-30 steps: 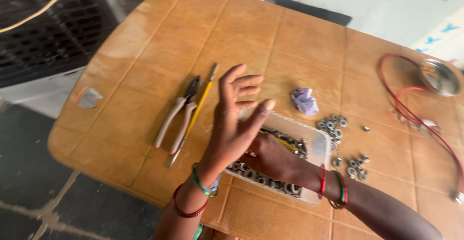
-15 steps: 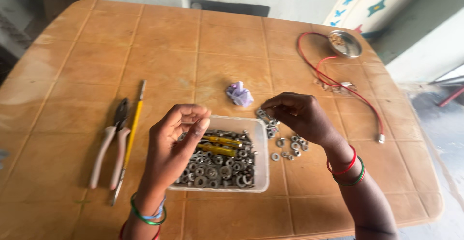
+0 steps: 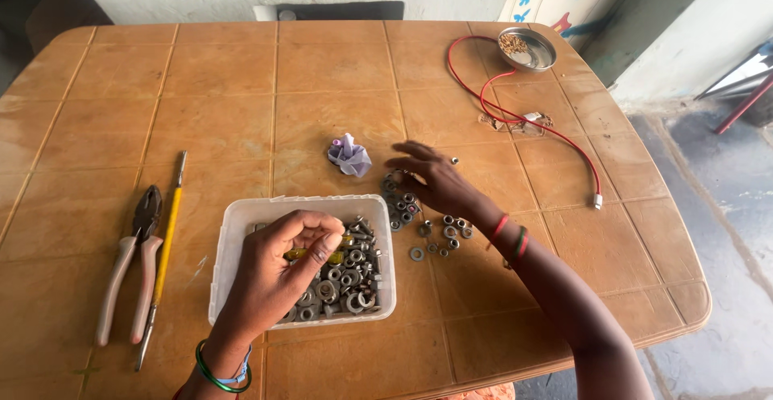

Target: The person repeatedly picks up bolts and washers from a plastic container and the table, then threads the washers onto the bolts by hand. The person handles the items one at a time and places the assembled pieces back into the container or on the table.

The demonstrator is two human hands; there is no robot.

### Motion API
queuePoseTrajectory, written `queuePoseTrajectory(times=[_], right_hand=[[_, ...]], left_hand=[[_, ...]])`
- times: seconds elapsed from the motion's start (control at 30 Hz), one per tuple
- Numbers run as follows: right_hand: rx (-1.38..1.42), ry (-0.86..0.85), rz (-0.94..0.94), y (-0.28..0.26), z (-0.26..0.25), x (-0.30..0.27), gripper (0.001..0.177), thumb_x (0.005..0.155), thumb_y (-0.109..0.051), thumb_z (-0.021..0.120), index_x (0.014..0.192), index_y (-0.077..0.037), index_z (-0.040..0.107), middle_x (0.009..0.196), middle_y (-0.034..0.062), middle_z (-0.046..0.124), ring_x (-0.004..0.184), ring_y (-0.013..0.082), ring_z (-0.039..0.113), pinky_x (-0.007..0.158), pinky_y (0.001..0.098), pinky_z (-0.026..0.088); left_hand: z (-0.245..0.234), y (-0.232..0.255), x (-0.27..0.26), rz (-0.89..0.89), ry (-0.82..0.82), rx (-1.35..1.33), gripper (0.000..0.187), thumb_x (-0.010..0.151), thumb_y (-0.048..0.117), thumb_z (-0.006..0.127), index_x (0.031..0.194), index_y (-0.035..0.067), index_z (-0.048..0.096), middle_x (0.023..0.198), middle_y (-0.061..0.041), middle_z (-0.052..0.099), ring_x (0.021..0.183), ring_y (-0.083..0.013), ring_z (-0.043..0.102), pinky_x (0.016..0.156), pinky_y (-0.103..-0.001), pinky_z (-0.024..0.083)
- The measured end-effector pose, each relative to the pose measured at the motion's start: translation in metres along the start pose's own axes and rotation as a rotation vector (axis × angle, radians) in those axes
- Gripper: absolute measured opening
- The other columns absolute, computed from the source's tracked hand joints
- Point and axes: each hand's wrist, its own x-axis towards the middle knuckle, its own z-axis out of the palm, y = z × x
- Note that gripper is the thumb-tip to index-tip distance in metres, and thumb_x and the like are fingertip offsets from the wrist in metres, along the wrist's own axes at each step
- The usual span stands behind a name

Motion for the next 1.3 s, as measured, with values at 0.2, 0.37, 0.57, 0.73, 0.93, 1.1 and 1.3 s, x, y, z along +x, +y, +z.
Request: queuePoseTrajectory(times=[0.2,0.37,0.57,0.73,0.93,1.1,1.3], right_hand=[[0.042,-0.022,-0.033,0.007,0.027,0.0,0.025,0.091,-0.021,0.075,0.112,-0.007,0.07,0.124,0.0134,0.064,0.124,0.0319,0.058,0.109,0.0438,0.044],[0.023,-0.027,-0.021,-0.012,0.03,-0.011,0.031,0.081,-0.02,0.078,0.108,-0.008,0.068,0.12,0.0109,0.063,0.117,0.031,0.055,0.106,0.0426,0.043],[0.053,-0.106,0.008,-0.039,0.016,-0.032,0.038,0.08,-0.024,0.081,0.11,-0.007,0.067,0.12,0.0122,0.061,0.114,0.033,0.052,0.103,0.0445,0.041],[0.028,-0.206,0.083,-0.056,-0.005,-0.053,0.026,0.08,-0.02,0.08,0.1,-0.01,0.068,0.113,0.0078,0.062,0.109,0.028,0.059,0.101,0.0437,0.045],[0.116,-0.032,-0.017,-0.025,-0.019,-0.056,0.03,0.084,-0.011,0.081,0.11,-0.006,0.068,0.12,0.0123,0.067,0.118,0.0308,0.061,0.101,0.0422,0.051],[-0.112,0.181,0.42,0.049,-0.028,-0.041,0.019,0.092,-0.008,0.071,0.111,-0.008,0.075,0.11,0.015,0.073,0.095,0.0273,0.072,0.083,0.0385,0.058],[-0.036,0.125,0.493,0.068,0.0,-0.024,0.016,0.091,-0.017,0.075,0.104,-0.009,0.079,0.098,0.0128,0.073,0.084,0.023,0.073,0.077,0.0343,0.06]], left_hand=[[0.002,-0.006,0.005,-0.09,0.046,0.032,0.015,0.095,0.016,0.071,0.101,0.002,0.074,0.089,-0.003,0.079,0.08,-0.0092,0.073,0.072,-0.025,0.06],[0.003,-0.009,0.002,-0.056,0.011,0.039,0.017,0.094,0.016,0.072,0.104,0.003,0.073,0.094,-0.003,0.08,0.085,-0.0094,0.075,0.076,-0.025,0.061],[0.004,-0.008,0.002,-0.047,0.015,0.063,0.017,0.094,0.016,0.072,0.105,0.004,0.073,0.095,-0.003,0.08,0.087,-0.0107,0.077,0.077,-0.025,0.061],[0.003,-0.006,0.003,-0.058,0.0,0.074,0.018,0.093,0.017,0.072,0.105,0.004,0.073,0.095,-0.004,0.081,0.087,-0.011,0.078,0.074,-0.026,0.061],[0.007,-0.008,0.002,-0.024,-0.013,0.069,0.019,0.095,0.019,0.071,0.106,0.004,0.073,0.097,-0.005,0.081,0.088,-0.012,0.078,0.078,-0.027,0.062],[0.005,-0.008,0.003,-0.02,-0.002,0.049,0.02,0.095,0.02,0.07,0.106,0.004,0.072,0.097,-0.005,0.08,0.088,-0.012,0.078,0.078,-0.027,0.063],[0.006,-0.01,0.002,-0.021,-0.027,0.044,0.02,0.095,0.019,0.071,0.107,0.004,0.073,0.097,-0.005,0.081,0.088,-0.0122,0.078,0.078,-0.028,0.062]])
